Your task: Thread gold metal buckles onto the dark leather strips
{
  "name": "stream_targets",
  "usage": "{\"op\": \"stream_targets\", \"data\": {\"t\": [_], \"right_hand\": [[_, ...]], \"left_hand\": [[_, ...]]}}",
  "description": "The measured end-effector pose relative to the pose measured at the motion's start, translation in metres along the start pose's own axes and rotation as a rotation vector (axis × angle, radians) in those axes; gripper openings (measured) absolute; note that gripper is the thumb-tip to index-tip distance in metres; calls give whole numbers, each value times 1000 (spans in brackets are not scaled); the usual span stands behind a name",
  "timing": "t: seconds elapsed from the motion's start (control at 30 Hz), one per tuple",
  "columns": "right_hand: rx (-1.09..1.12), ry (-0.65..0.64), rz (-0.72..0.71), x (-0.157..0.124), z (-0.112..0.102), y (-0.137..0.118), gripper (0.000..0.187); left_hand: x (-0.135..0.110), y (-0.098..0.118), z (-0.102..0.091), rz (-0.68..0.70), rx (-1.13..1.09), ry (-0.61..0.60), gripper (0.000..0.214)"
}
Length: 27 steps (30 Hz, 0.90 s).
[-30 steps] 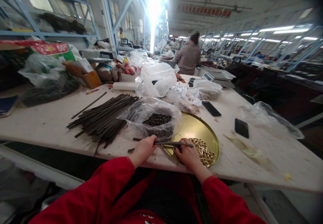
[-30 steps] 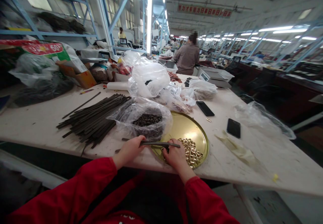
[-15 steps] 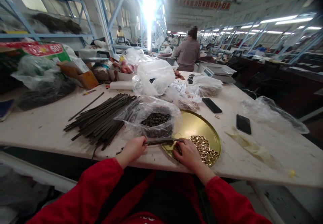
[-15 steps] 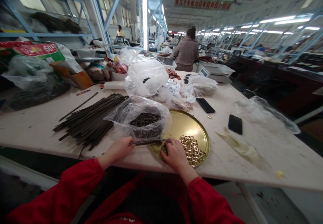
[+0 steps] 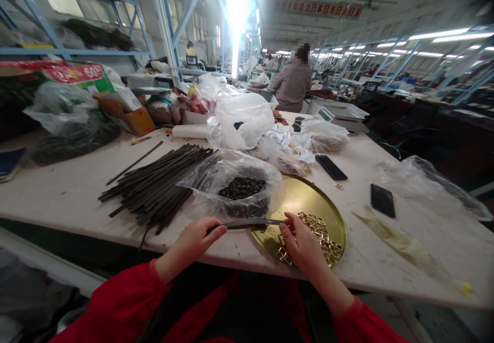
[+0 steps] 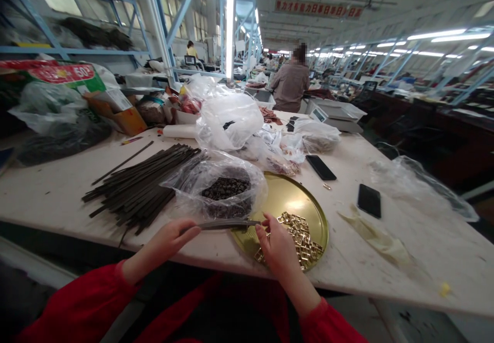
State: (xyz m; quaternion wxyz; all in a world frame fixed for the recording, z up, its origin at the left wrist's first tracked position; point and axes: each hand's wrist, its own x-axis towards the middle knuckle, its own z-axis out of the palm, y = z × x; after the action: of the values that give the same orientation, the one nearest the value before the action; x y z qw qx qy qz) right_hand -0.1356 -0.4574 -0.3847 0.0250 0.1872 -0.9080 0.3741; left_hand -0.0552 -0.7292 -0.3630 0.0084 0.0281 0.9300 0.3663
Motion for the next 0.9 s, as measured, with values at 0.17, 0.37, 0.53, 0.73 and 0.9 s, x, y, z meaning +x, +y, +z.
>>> {"op": "stream_targets", "data": {"t": [0.17,0.37,0.53,0.73,0.9], "right_hand": [[758,-215,380,-3,5,-20,55],[853,-139,423,-2,10,-38,50],[784,-250,284,6,22,-59,44],[349,-75,-27,61,28,-58,33],[-399,-184,-300,132,45,-47,33]], "left_hand": [[-22,-3,1,-61,-63,-15,34],[-40,9,2,-132,-171,-199,32],[-25,48,3,-242,-706,-428,25],[-12,52,4,-409,-1068,-250,21],[-9,35,5,-453,-1181,-134,26]]}}
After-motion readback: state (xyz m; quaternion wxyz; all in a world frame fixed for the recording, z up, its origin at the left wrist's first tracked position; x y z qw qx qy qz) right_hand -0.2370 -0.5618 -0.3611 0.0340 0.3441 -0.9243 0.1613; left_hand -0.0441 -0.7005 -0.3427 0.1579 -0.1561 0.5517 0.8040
